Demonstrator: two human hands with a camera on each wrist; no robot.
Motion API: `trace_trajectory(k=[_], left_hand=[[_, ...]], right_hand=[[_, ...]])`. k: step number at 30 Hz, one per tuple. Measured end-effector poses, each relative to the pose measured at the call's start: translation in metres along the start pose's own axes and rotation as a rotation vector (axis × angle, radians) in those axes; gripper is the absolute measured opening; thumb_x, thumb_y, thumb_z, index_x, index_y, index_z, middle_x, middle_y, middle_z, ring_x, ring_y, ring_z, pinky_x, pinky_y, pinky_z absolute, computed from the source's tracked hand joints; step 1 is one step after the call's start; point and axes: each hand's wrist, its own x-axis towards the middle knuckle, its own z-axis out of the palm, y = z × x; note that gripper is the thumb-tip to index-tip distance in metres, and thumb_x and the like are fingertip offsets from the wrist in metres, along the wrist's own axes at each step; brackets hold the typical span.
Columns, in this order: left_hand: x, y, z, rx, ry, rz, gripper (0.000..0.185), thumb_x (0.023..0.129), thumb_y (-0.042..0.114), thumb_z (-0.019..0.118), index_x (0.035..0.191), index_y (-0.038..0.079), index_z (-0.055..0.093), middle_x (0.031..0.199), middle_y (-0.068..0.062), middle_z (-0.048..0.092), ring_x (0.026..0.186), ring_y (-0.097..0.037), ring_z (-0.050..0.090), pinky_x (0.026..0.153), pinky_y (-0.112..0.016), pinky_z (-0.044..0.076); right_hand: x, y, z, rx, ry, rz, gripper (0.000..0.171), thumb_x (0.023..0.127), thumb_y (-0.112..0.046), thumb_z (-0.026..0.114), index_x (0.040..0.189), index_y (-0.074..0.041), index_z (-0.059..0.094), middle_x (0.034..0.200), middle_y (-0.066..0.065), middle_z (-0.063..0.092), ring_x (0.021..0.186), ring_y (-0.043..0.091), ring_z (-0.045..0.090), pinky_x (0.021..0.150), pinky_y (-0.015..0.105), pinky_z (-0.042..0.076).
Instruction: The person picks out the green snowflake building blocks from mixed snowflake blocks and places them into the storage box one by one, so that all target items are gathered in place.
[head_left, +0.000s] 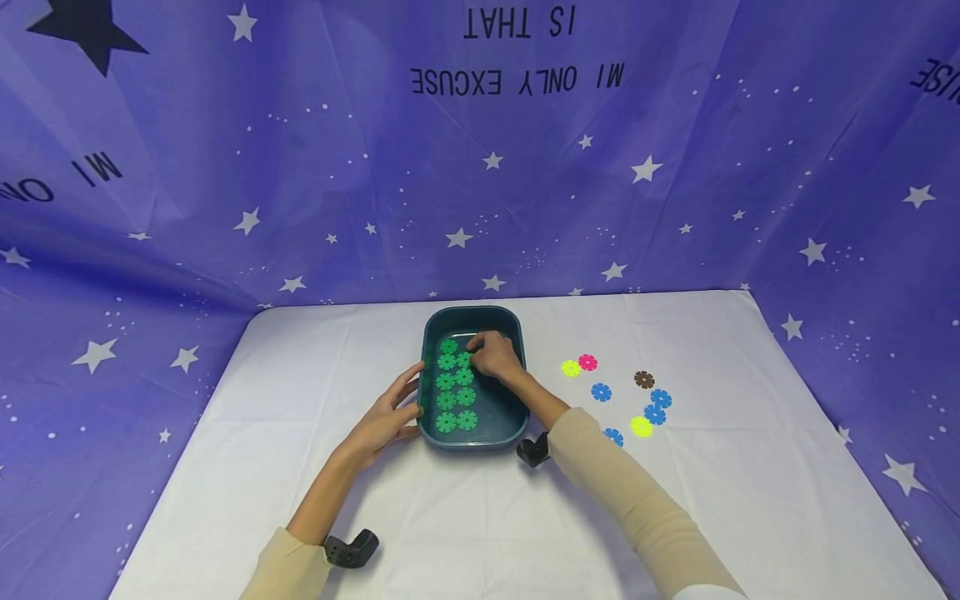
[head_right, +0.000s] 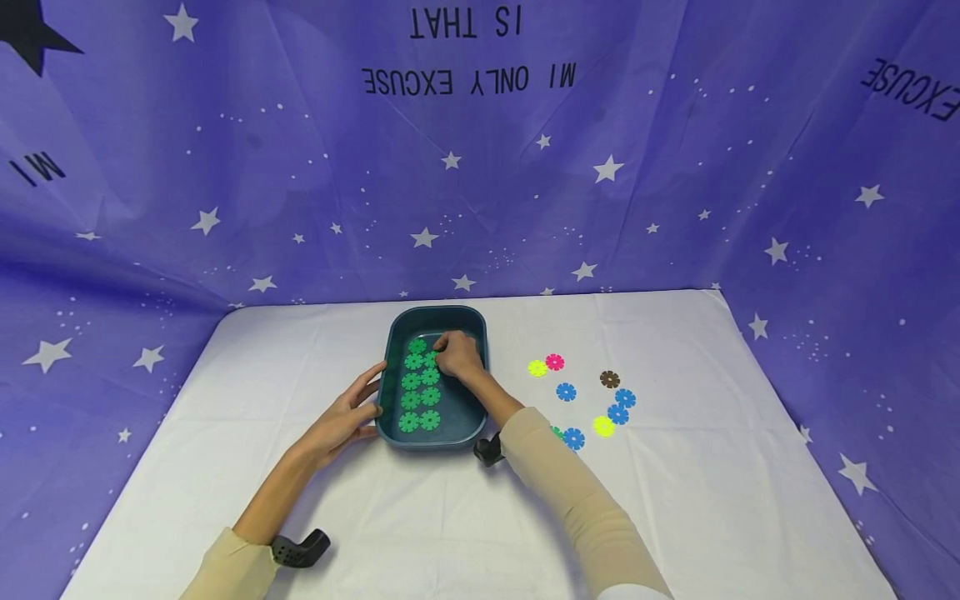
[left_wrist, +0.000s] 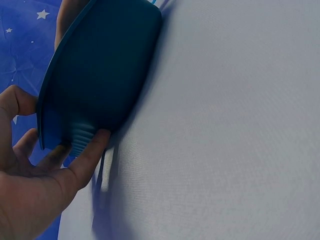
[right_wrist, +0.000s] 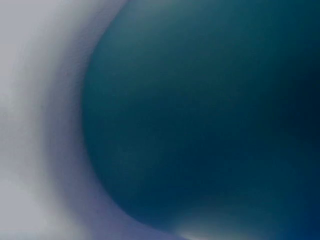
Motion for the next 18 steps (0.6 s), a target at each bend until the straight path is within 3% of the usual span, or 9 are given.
trace_trajectory(k=[5, 9, 14, 18], left_hand=[[0.0, 0.001, 0.001, -0.001, 0.002, -0.001, 0.079, 0.092, -0.001, 0.051, 0.16, 0.025, 0.021, 0.163, -0.017, 0.015, 0.131, -0.04, 0.045, 0.098, -0.051, 0.048], [0.0, 0.001, 0.001, -0.004, 0.014, -0.002, 0.079, 0.092, -0.001, 0.051, 0.16, 0.026, 0.022, 0.163, -0.016, 0.017, 0.129, -0.039, 0.047, 0.096, -0.05, 0.049], [0.0, 0.001, 0.002, -0.008, 0.018, -0.009, 0.08, 0.091, -0.001, 0.051, 0.159, 0.029, 0.024, 0.163, -0.014, 0.017, 0.129, -0.038, 0.047, 0.096, -0.049, 0.05], [0.0, 0.001, 0.002, -0.003, 0.013, -0.004, 0.079, 0.091, 0.0, 0.051, 0.159, 0.03, 0.024, 0.163, -0.015, 0.016, 0.13, -0.039, 0.046, 0.096, -0.049, 0.049]], right_hand=[[-0.006, -0.003, -0.006, 0.003, -0.014, -0.009, 0.026, 0.084, -0.006, 0.068, 0.109, -0.005, 0.074, 0.086, 0.005, 0.07, 0.08, 0.02, 0.061, 0.074, 0.035, 0.052], [-0.016, -0.006, -0.017, 0.121, -0.052, -0.04, 0.027, 0.086, -0.005, 0.067, 0.113, -0.002, 0.071, 0.08, 0.005, 0.07, 0.072, 0.021, 0.065, 0.065, 0.03, 0.051], [-0.037, -0.013, -0.044, 0.312, -0.115, -0.066, 0.027, 0.091, -0.001, 0.064, 0.117, 0.001, 0.067, 0.094, 0.018, 0.071, 0.088, 0.036, 0.07, 0.071, 0.032, 0.057], [-0.053, -0.008, -0.069, 0.387, -0.121, -0.077, 0.025, 0.093, -0.001, 0.064, 0.117, 0.0, 0.067, 0.097, 0.018, 0.07, 0.093, 0.038, 0.068, 0.077, 0.034, 0.058]])
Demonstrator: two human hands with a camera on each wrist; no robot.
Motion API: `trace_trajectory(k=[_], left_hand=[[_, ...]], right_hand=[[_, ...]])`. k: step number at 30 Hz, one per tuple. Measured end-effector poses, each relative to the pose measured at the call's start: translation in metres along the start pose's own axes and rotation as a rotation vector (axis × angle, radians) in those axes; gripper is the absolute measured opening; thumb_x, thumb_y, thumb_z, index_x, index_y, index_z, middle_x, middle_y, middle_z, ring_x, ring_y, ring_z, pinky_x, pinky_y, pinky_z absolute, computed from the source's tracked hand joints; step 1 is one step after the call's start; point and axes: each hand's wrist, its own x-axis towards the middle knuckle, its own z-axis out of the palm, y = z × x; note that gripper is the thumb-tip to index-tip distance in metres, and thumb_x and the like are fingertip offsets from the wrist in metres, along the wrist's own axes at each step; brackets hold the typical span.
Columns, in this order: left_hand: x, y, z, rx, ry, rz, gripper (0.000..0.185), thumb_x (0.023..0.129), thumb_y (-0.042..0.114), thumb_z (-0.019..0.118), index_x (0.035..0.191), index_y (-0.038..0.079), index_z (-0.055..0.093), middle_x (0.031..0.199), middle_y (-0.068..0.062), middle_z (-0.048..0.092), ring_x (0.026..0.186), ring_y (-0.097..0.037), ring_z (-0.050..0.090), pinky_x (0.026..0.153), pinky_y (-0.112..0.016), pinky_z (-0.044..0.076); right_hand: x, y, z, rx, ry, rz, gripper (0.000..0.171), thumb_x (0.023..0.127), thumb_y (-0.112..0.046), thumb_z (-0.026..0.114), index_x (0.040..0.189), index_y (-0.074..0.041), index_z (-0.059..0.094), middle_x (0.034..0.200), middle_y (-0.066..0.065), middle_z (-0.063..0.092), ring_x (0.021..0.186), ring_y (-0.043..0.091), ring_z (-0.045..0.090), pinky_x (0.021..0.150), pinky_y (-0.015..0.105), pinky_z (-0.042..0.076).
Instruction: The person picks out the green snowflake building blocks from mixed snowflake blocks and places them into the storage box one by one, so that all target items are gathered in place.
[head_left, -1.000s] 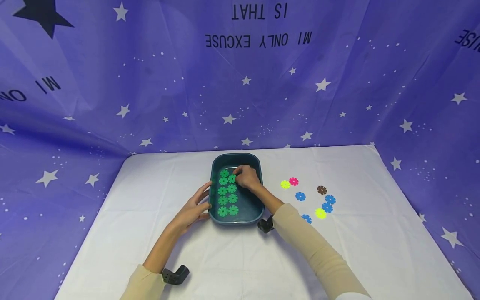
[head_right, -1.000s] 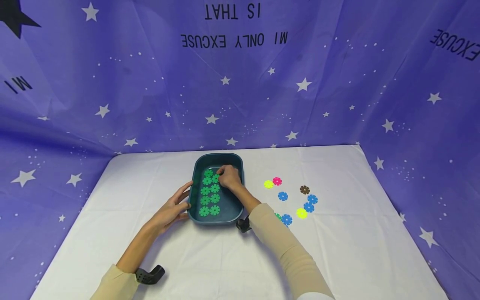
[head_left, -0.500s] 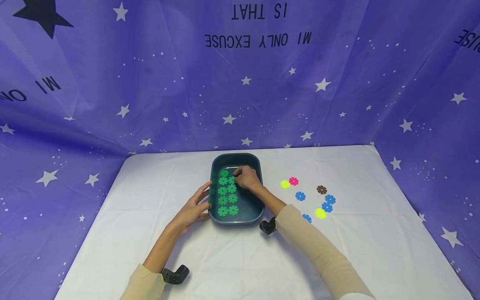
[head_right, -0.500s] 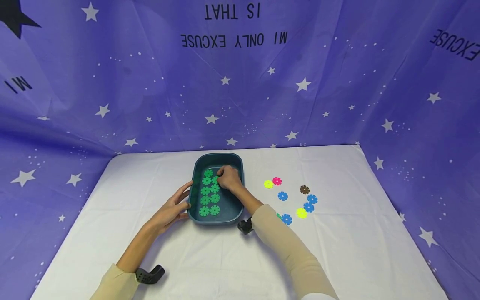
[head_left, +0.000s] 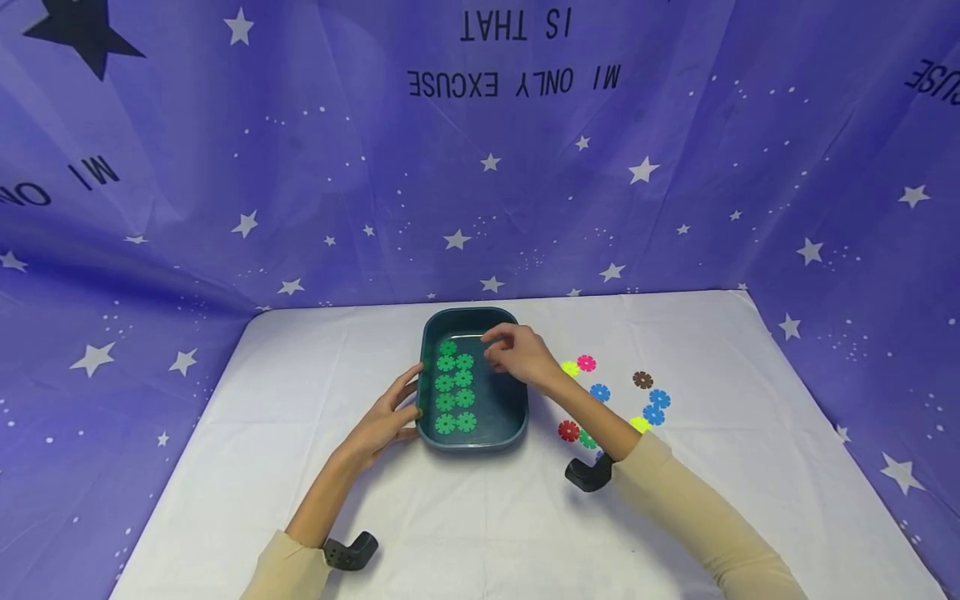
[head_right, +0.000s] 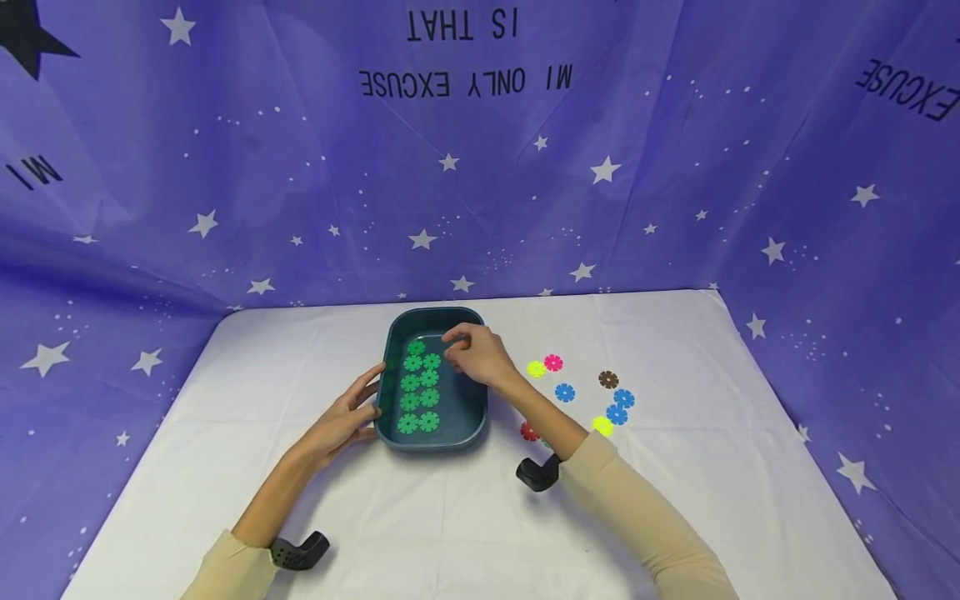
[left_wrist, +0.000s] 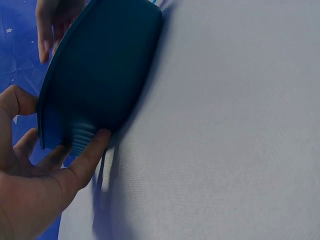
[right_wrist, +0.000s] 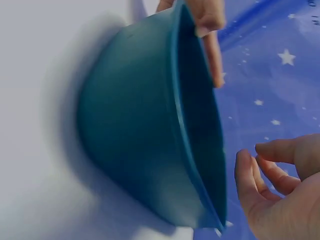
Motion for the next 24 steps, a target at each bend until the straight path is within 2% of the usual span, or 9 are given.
trace_trajectory(k=[6, 10, 14, 18, 24], left_hand=[[-0.001, 0.0, 0.0, -0.003, 0.001, -0.006, 0.079, 0.091, 0.0, 0.052, 0.159, 0.03, 0.024, 0.163, -0.014, 0.017, 0.13, -0.039, 0.047, 0.097, -0.049, 0.049], [-0.001, 0.0, 0.0, 0.001, 0.005, -0.006, 0.08, 0.09, 0.0, 0.052, 0.159, 0.029, 0.024, 0.163, -0.015, 0.017, 0.129, -0.039, 0.047, 0.096, -0.048, 0.049], [-0.001, 0.0, -0.001, 0.007, 0.004, -0.005, 0.08, 0.09, 0.0, 0.052, 0.159, 0.029, 0.024, 0.163, -0.016, 0.016, 0.129, -0.04, 0.047, 0.096, -0.048, 0.05], [-0.001, 0.001, -0.001, 0.003, 0.006, -0.009, 0.08, 0.09, 0.0, 0.052, 0.159, 0.03, 0.024, 0.163, -0.015, 0.017, 0.13, -0.04, 0.047, 0.097, -0.049, 0.049], [0.0, 0.0, -0.002, -0.003, 0.001, -0.009, 0.08, 0.091, -0.001, 0.052, 0.159, 0.029, 0.024, 0.163, -0.015, 0.018, 0.131, -0.04, 0.046, 0.097, -0.05, 0.049]], right_hand=[[-0.031, 0.006, -0.038, 0.011, 0.023, -0.024, 0.025, 0.094, -0.004, 0.064, 0.119, 0.002, 0.066, 0.098, 0.017, 0.067, 0.091, 0.035, 0.066, 0.078, 0.037, 0.059], [-0.053, 0.021, -0.064, -0.014, 0.04, 0.0, 0.027, 0.095, -0.008, 0.065, 0.12, 0.001, 0.065, 0.101, 0.016, 0.067, 0.094, 0.035, 0.064, 0.078, 0.037, 0.058], [-0.075, 0.042, -0.085, -0.026, 0.057, 0.03, 0.031, 0.094, -0.006, 0.065, 0.123, 0.004, 0.062, 0.104, 0.017, 0.067, 0.098, 0.04, 0.063, 0.081, 0.042, 0.058], [-0.093, 0.069, -0.093, -0.04, 0.058, 0.06, 0.034, 0.092, -0.003, 0.066, 0.124, 0.008, 0.061, 0.106, 0.018, 0.066, 0.096, 0.04, 0.063, 0.079, 0.042, 0.058], [-0.111, 0.107, -0.089, -0.114, 0.046, 0.122, 0.032, 0.089, -0.007, 0.071, 0.119, 0.003, 0.065, 0.103, 0.012, 0.068, 0.089, 0.024, 0.065, 0.07, 0.031, 0.057]])
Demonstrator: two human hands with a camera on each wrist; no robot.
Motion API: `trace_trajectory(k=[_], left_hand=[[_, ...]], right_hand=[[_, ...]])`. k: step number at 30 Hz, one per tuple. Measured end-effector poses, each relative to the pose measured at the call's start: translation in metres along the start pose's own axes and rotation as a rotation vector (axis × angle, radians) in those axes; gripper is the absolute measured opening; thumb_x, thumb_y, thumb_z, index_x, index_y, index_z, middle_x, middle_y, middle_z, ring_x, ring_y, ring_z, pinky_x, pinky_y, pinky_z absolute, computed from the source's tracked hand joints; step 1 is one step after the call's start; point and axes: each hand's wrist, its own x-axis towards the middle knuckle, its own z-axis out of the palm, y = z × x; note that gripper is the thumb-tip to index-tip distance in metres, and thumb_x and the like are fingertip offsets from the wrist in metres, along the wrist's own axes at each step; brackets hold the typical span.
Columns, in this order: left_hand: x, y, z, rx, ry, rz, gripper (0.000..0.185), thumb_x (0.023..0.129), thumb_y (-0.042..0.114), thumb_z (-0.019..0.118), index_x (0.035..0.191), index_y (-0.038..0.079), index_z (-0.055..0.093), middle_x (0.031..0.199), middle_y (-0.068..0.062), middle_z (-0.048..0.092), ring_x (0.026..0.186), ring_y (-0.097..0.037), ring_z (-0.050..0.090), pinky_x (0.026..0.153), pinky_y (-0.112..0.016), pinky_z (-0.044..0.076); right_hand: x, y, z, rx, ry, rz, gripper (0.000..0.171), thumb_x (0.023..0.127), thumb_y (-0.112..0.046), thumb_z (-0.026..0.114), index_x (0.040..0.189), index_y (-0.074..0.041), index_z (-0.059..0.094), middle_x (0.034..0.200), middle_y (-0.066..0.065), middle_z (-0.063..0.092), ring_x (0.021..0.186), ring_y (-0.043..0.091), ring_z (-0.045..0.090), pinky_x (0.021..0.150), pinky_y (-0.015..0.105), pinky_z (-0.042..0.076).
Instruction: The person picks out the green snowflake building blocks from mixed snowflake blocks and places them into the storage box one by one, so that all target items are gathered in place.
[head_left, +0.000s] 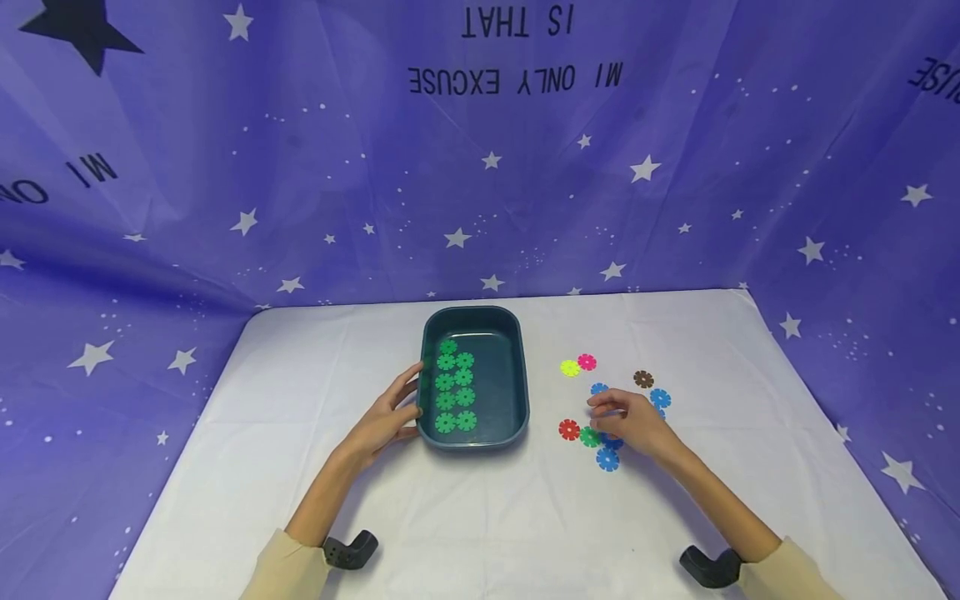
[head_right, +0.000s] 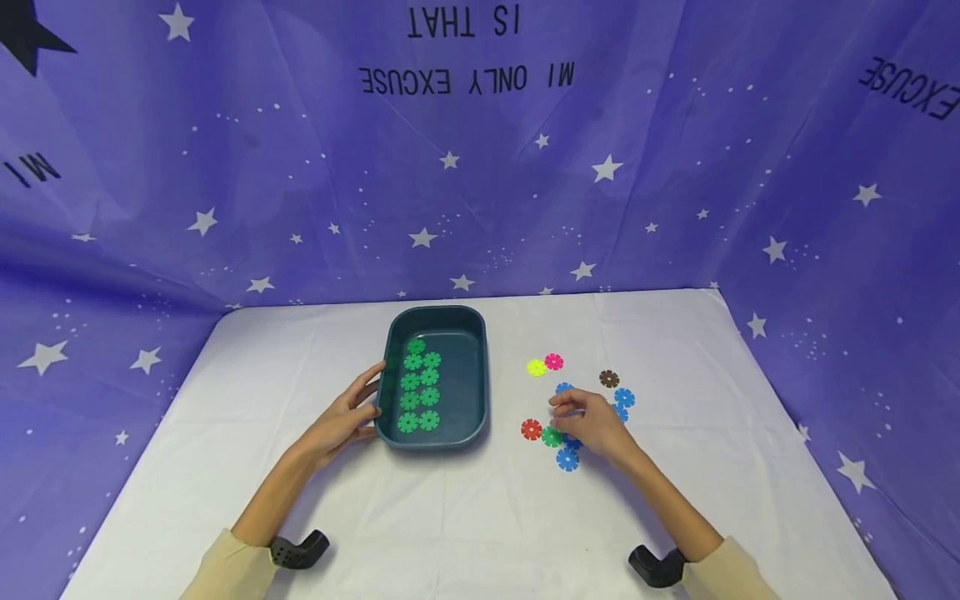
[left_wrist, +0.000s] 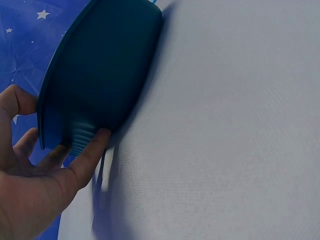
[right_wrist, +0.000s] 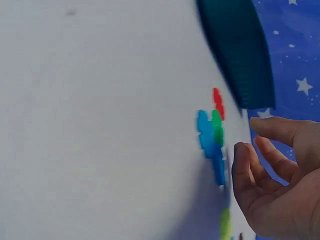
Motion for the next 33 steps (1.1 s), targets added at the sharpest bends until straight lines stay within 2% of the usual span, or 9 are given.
trace_trajectory(k=[7, 16, 23, 33], left_hand=[[-0.001, 0.001, 0.001, 0.001, 0.003, -0.002, 0.081, 0.091, -0.001, 0.052, 0.159, 0.029, 0.023, 0.163, -0.013, 0.018, 0.131, -0.039, 0.046, 0.097, -0.05, 0.048], [0.0, 0.0, 0.001, 0.006, 0.002, 0.002, 0.08, 0.09, -0.001, 0.052, 0.16, 0.027, 0.023, 0.163, -0.015, 0.017, 0.13, -0.04, 0.046, 0.097, -0.05, 0.048], [0.0, 0.001, 0.001, 0.008, 0.005, -0.002, 0.08, 0.09, -0.001, 0.051, 0.159, 0.029, 0.024, 0.163, -0.015, 0.016, 0.131, -0.04, 0.045, 0.096, -0.049, 0.049], [-0.001, 0.002, 0.002, 0.007, 0.012, -0.011, 0.081, 0.09, 0.0, 0.052, 0.159, 0.032, 0.025, 0.164, -0.013, 0.015, 0.131, -0.038, 0.046, 0.097, -0.049, 0.048]], right_hand=[[-0.005, 0.015, 0.008, -0.102, 0.033, 0.021, 0.032, 0.083, -0.009, 0.077, 0.113, -0.004, 0.07, 0.102, 0.006, 0.069, 0.081, 0.019, 0.06, 0.067, 0.027, 0.05], [-0.006, 0.011, 0.009, -0.223, 0.03, 0.007, 0.03, 0.08, -0.008, 0.08, 0.109, -0.004, 0.072, 0.095, 0.005, 0.064, 0.072, 0.019, 0.051, 0.06, 0.028, 0.043], [-0.004, 0.011, 0.01, -0.248, 0.017, 0.035, 0.018, 0.081, -0.008, 0.078, 0.099, -0.008, 0.073, 0.089, 0.003, 0.059, 0.072, 0.019, 0.05, 0.06, 0.029, 0.042], [-0.004, 0.011, 0.01, -0.278, -0.001, 0.002, 0.021, 0.079, -0.009, 0.081, 0.099, -0.007, 0.073, 0.092, 0.004, 0.056, 0.074, 0.018, 0.051, 0.06, 0.028, 0.045]])
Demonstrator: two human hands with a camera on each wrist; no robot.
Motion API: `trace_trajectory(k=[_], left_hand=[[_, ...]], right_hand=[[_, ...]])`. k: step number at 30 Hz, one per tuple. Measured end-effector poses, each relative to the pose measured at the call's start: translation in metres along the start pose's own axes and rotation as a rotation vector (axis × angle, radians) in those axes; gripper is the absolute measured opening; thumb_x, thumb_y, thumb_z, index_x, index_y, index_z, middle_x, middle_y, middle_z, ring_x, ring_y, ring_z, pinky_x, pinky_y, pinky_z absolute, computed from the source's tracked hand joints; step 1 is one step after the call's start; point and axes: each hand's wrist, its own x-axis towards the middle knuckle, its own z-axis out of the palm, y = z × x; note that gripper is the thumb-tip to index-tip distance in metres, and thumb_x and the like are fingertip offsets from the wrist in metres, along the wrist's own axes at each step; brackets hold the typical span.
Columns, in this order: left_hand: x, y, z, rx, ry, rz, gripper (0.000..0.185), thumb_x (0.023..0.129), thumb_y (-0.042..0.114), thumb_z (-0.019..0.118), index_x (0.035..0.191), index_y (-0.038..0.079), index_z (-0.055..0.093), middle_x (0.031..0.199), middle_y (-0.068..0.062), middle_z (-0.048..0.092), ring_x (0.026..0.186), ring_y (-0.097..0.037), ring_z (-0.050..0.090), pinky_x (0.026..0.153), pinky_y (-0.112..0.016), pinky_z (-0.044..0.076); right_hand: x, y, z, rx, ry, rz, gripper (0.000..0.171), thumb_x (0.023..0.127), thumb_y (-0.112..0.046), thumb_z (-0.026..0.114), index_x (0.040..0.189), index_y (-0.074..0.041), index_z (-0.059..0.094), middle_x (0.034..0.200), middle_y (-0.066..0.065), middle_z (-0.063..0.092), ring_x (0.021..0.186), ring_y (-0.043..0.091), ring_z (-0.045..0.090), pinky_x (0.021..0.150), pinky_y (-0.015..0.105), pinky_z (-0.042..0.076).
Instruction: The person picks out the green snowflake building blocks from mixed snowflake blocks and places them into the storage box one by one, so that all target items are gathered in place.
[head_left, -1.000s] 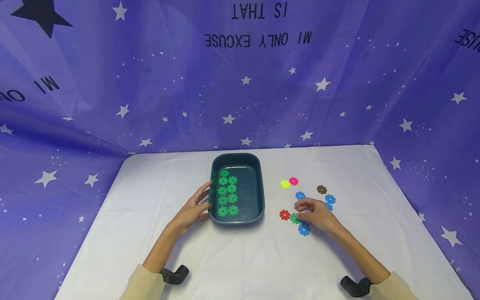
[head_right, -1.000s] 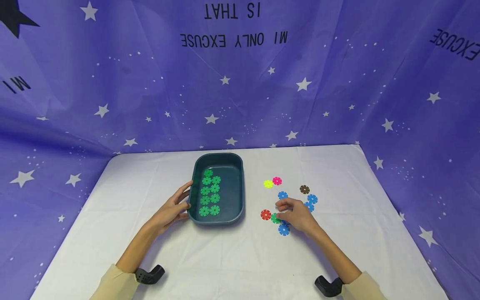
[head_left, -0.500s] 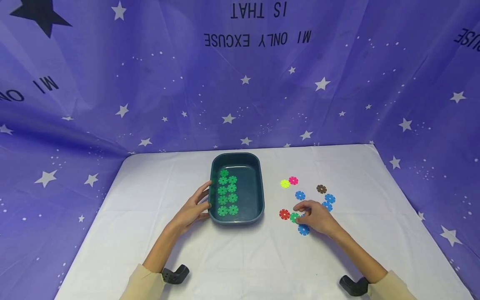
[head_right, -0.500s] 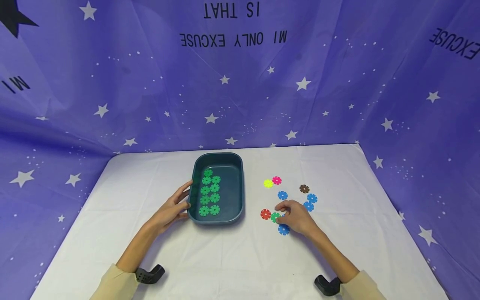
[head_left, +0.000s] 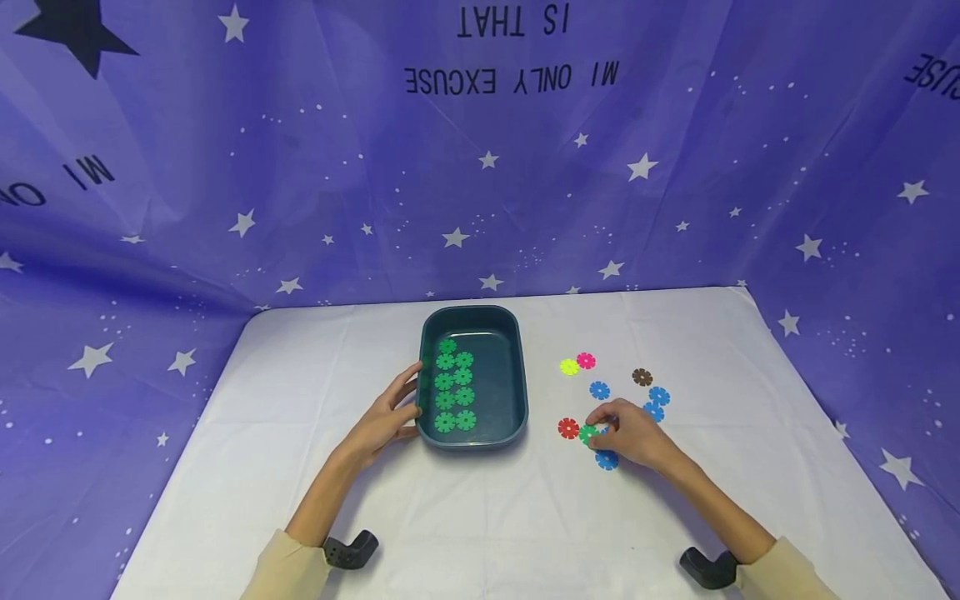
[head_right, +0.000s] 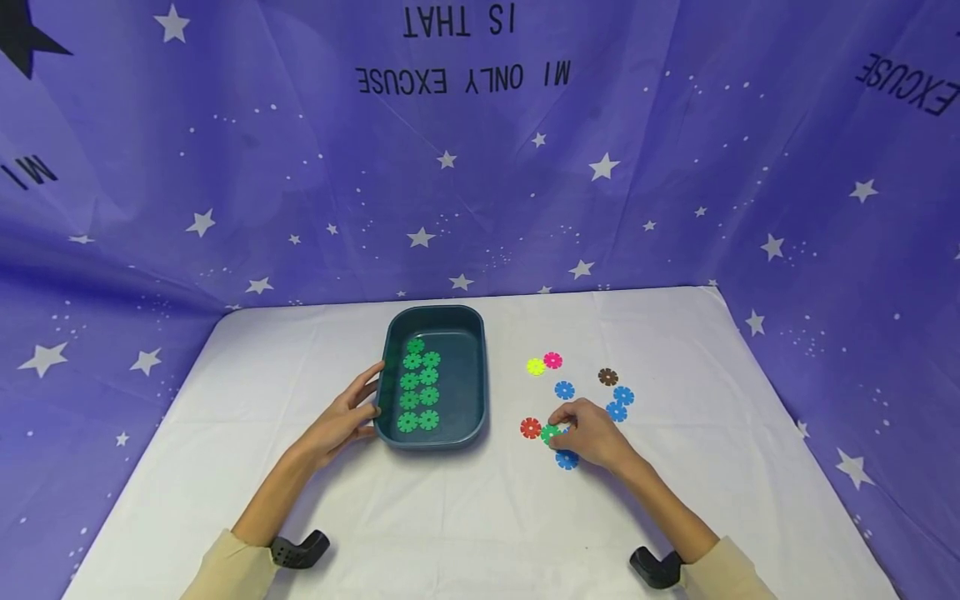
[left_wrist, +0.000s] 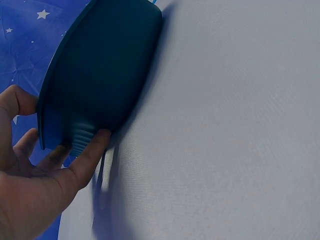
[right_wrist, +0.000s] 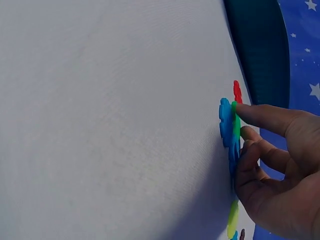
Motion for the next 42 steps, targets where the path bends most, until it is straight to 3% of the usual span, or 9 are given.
trace_trajectory(k=[11, 17, 21, 22, 25, 28, 32, 38, 42], left_hand=[[-0.001, -0.002, -0.001, 0.01, 0.007, 0.003, 0.08, 0.09, -0.001, 0.051, 0.159, 0.03, 0.024, 0.163, -0.015, 0.018, 0.129, -0.038, 0.047, 0.097, -0.049, 0.049], [0.0, -0.003, 0.0, 0.009, -0.004, 0.004, 0.08, 0.09, 0.0, 0.051, 0.159, 0.03, 0.024, 0.163, -0.015, 0.016, 0.129, -0.038, 0.047, 0.098, -0.051, 0.048], [-0.001, -0.002, 0.0, -0.002, -0.008, 0.005, 0.08, 0.09, 0.0, 0.052, 0.159, 0.031, 0.024, 0.163, -0.014, 0.016, 0.129, -0.038, 0.047, 0.097, -0.05, 0.048], [-0.001, -0.001, 0.0, -0.004, -0.008, 0.005, 0.08, 0.09, 0.0, 0.052, 0.159, 0.031, 0.024, 0.163, -0.014, 0.016, 0.129, -0.038, 0.047, 0.097, -0.049, 0.049], [-0.001, -0.001, 0.0, -0.003, -0.007, 0.004, 0.08, 0.091, 0.0, 0.052, 0.159, 0.031, 0.024, 0.163, -0.014, 0.016, 0.129, -0.038, 0.047, 0.097, -0.049, 0.049], [-0.001, 0.0, -0.001, 0.001, -0.008, 0.004, 0.08, 0.091, 0.0, 0.052, 0.159, 0.031, 0.024, 0.164, -0.014, 0.015, 0.129, -0.038, 0.047, 0.096, -0.048, 0.049], [0.0, 0.0, -0.001, 0.004, -0.013, 0.006, 0.08, 0.091, 0.0, 0.052, 0.159, 0.031, 0.024, 0.164, -0.014, 0.015, 0.13, -0.038, 0.047, 0.096, -0.048, 0.049], [0.0, 0.001, -0.001, -0.002, -0.012, 0.007, 0.079, 0.092, 0.0, 0.052, 0.159, 0.031, 0.023, 0.164, -0.013, 0.016, 0.13, -0.037, 0.047, 0.096, -0.048, 0.049], [0.0, 0.001, 0.0, -0.005, -0.014, 0.012, 0.079, 0.092, 0.0, 0.052, 0.159, 0.029, 0.023, 0.163, -0.013, 0.016, 0.131, -0.037, 0.046, 0.096, -0.048, 0.049]], right_hand=[[-0.002, -0.006, 0.0, 0.013, -0.037, -0.052, 0.022, 0.079, -0.003, 0.08, 0.094, -0.007, 0.065, 0.087, 0.004, 0.054, 0.074, 0.019, 0.048, 0.059, 0.026, 0.043], [-0.002, -0.006, -0.006, 0.142, -0.084, -0.065, 0.012, 0.087, 0.002, 0.07, 0.094, -0.003, 0.061, 0.076, 0.003, 0.052, 0.071, 0.019, 0.049, 0.058, 0.024, 0.042], [0.002, -0.01, -0.014, 0.197, -0.043, -0.047, 0.011, 0.091, -0.001, 0.065, 0.101, -0.002, 0.063, 0.075, 0.005, 0.055, 0.066, 0.017, 0.046, 0.052, 0.024, 0.037], [0.004, -0.012, -0.016, 0.222, -0.036, -0.043, 0.013, 0.091, -0.001, 0.065, 0.104, -0.001, 0.063, 0.076, 0.008, 0.057, 0.066, 0.019, 0.049, 0.053, 0.024, 0.04], [0.01, -0.023, -0.021, 0.295, -0.017, -0.036, 0.021, 0.091, -0.003, 0.067, 0.111, 0.001, 0.065, 0.083, 0.012, 0.063, 0.074, 0.028, 0.06, 0.065, 0.031, 0.054], [0.017, -0.038, -0.023, 0.358, -0.015, -0.026, 0.029, 0.091, -0.004, 0.069, 0.118, 0.002, 0.065, 0.093, 0.014, 0.066, 0.088, 0.039, 0.065, 0.078, 0.043, 0.058], [0.029, -0.06, -0.02, 0.375, -0.03, -0.035, 0.03, 0.092, -0.006, 0.067, 0.121, 0.001, 0.066, 0.1, 0.012, 0.069, 0.093, 0.042, 0.065, 0.081, 0.045, 0.058], [0.054, -0.095, -0.009, 0.428, -0.085, -0.086, 0.026, 0.092, -0.003, 0.065, 0.118, 0.002, 0.068, 0.101, 0.014, 0.07, 0.091, 0.03, 0.067, 0.082, 0.046, 0.057], [0.07, -0.118, 0.0, 0.458, -0.115, -0.118, 0.026, 0.093, -0.001, 0.063, 0.118, 0.005, 0.067, 0.099, 0.015, 0.067, 0.089, 0.029, 0.068, 0.079, 0.039, 0.058]])
